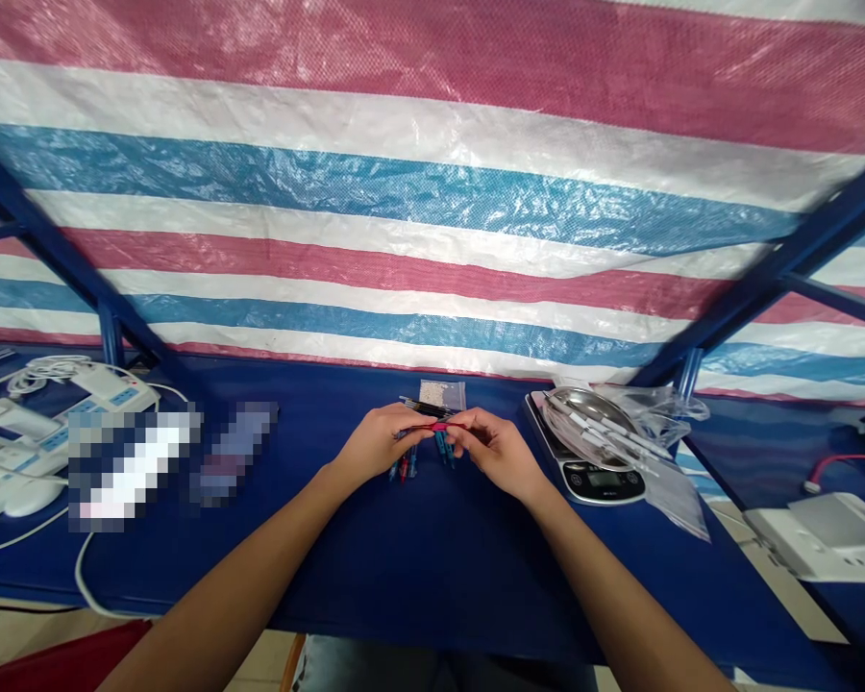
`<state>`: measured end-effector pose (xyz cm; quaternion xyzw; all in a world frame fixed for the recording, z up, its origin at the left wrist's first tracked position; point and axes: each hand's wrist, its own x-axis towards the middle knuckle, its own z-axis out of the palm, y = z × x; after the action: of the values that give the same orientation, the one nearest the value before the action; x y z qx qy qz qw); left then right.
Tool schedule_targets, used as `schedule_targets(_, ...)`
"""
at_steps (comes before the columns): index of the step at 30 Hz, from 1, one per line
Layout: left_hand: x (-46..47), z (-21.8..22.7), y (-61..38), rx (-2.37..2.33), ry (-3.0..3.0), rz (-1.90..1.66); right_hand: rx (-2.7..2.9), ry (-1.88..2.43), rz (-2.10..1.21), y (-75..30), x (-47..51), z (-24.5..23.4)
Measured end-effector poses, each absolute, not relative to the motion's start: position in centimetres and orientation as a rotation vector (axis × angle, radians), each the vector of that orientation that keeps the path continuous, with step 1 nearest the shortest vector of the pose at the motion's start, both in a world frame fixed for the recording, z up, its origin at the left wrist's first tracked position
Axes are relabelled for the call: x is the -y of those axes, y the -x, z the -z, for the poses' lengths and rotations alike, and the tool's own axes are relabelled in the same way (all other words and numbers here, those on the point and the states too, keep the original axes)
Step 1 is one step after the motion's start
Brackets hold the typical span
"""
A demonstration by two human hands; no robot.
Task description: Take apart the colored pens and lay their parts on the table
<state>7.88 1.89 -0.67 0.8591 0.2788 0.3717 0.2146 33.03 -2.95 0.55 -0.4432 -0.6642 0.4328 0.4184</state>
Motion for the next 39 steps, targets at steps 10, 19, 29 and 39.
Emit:
schedule_targets(10, -2.4, 0.4, -7.9, -1.086, -1.618, -1.147, 1.356, 1.126, -1.192, -32.5, 2.7, -0.9)
schedule_targets(19, -2.1, 0.5, -8.9, -0.849, -1.145, -1.161, 1.265, 1.048, -1.288, -32.1, 2.4, -0.1)
schedule_targets(29, -2.0, 0.1, -8.9, -0.875, -1.116, -1.169, 1.274, 1.053, -1.255, -32.3, 2.7, -0.7)
schedule_targets(39, -2.0, 0.4, -8.7, -0.848, -1.211, -1.138, 1.207, 1.051, -1.292, -32.4, 2.5, -0.4)
